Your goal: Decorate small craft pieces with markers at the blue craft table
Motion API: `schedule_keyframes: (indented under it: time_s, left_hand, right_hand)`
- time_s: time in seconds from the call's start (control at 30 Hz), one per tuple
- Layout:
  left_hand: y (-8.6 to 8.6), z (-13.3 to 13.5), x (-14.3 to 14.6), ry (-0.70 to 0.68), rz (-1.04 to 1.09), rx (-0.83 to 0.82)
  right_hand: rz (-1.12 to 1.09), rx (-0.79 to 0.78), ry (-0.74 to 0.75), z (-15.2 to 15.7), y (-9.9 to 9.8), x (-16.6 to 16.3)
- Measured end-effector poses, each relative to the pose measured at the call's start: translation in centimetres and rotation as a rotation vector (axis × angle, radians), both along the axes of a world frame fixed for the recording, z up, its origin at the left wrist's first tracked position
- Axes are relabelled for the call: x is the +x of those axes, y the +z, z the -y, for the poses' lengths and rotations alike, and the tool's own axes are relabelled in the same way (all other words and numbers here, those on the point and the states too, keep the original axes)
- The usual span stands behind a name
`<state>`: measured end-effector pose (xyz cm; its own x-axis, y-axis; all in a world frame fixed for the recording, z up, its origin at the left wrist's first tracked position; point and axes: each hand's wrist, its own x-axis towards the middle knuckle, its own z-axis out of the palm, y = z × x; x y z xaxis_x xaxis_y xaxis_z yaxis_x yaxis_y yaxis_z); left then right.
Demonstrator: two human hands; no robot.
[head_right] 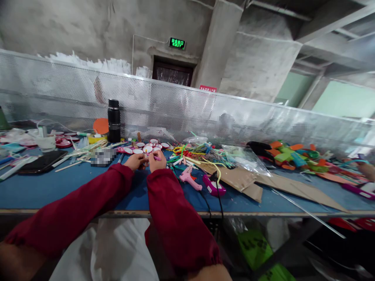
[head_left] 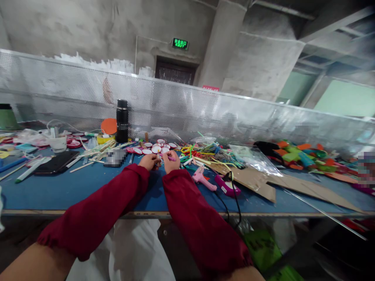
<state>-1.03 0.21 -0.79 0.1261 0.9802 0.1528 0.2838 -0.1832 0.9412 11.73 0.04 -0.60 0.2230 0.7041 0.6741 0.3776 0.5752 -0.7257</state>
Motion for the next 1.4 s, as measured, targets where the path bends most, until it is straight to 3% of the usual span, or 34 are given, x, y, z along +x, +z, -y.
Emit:
schedule_keyframes:
  time_s: [0.17,0.83,1.1,1.4]
  left_hand:
    - [0.3,0.0,-0.1,0.017,0.056,-0.023]
    - [0.3,0.3,0.1,-0.008,0.096,-0.007]
    - [0.7,0.3,0.0,0.007,0.13,-0.026]
    - [0.6,0.5,0.1,-0.001,0.108,-0.016]
  right_hand:
    - [-0.011,0.001,-0.1,-0.5,-0.1,0.2]
    - [-0.016,0.056,0.012,0.2,0.1,-0.2]
    - [-0.063,0.051,-0.089,0.3,0.3,0.1]
    - [-0.08,0.047,0.034,0.9,0.6,-0.3]
